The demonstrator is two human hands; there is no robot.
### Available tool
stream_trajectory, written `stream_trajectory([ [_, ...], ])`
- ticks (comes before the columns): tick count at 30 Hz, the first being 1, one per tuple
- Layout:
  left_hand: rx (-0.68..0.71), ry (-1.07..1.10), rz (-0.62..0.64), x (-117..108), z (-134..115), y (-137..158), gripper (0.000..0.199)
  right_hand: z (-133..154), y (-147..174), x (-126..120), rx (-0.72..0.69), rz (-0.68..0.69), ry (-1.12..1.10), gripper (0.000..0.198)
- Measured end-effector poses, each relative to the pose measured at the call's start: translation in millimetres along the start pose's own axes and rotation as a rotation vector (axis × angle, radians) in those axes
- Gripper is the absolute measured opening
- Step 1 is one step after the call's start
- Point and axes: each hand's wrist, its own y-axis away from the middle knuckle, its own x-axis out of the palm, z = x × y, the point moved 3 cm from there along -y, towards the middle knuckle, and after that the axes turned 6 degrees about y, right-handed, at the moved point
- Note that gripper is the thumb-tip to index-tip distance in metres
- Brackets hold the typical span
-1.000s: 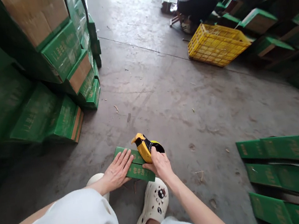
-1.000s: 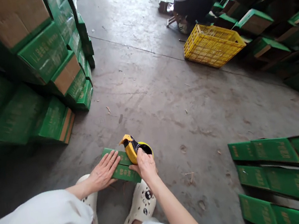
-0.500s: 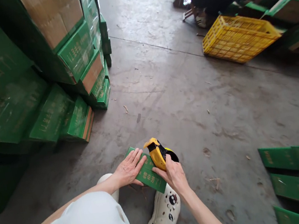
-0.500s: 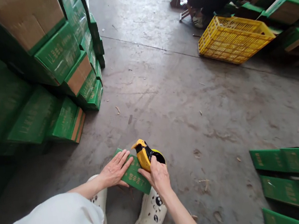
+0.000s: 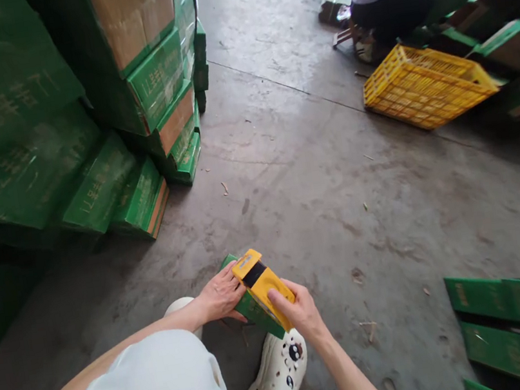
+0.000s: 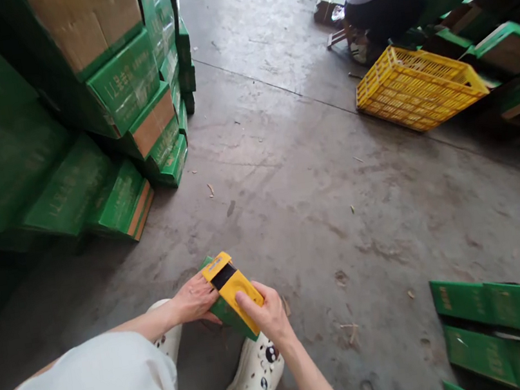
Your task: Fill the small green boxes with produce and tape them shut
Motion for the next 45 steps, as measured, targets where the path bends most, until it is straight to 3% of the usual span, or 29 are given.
stream_trajectory([
  [6, -0.023, 0.148, 0.036, -4.0, 1.5, -1.1, 0.116, 1.0, -3.7, 7.9, -0.002, 0.133, 0.101, 0.052],
  [9, -0.089, 0.380, -0.064, -24.5, 2.3, 8.8, 0.101, 4.4, -1.0, 8.3, 0.047, 0.221, -0.017, 0.053],
  [11, -0.225, 0.627, -0.186, -40.8, 6.0, 19.8, 0.076, 3.1, 0.4, 9.7, 0.081, 0.270, -0.093, 0.055],
  [14, -0.571, 1.184, -0.331, -59.0, 13.6, 32.0, 0.049, -2.1, -1.3, 10.3, 0.089, 0.316, -0.092, 0.056],
  [17, -0.835, 1.716, -0.269, -69.1, 13.7, 26.7, 0.052, -5.4, -6.2, 7.3, 0.033, 0.300, 0.017, 0.057],
  [19, -0.882, 1.835, -0.167, -75.3, 13.6, 17.1, 0.050, -5.2, -8.5, 5.3, -0.005, 0.287, 0.072, 0.058],
  [22, -0.875, 1.804, -0.141, -79.4, 19.2, 6.4, 0.045, -2.3, -9.8, 4.5, -0.014, 0.294, 0.097, 0.059],
  [27, -0.920, 1.594, -0.279, -71.3, 31.9, 3.3, 0.047, 7.2, -13.1, 6.4, 0.012, 0.291, 0.145, 0.057],
  [31, -0.869, 1.506, -0.338, -68.7, 41.1, 4.0, 0.045, 17.7, -17.2, 9.9, 0.015, 0.295, 0.212, 0.053],
  [39, -0.933, 1.260, -0.492, -97.0, 100.8, 57.5, 0.042, 19.7, -7.5, 1.5, 0.076, 0.325, 0.286, 0.053],
  [45, -0.965, 1.304, -0.537, -59.6, 108.2, 65.2, 0.044, 26.9, -9.3, -1.0, 0.109, 0.307, 0.404, 0.049],
])
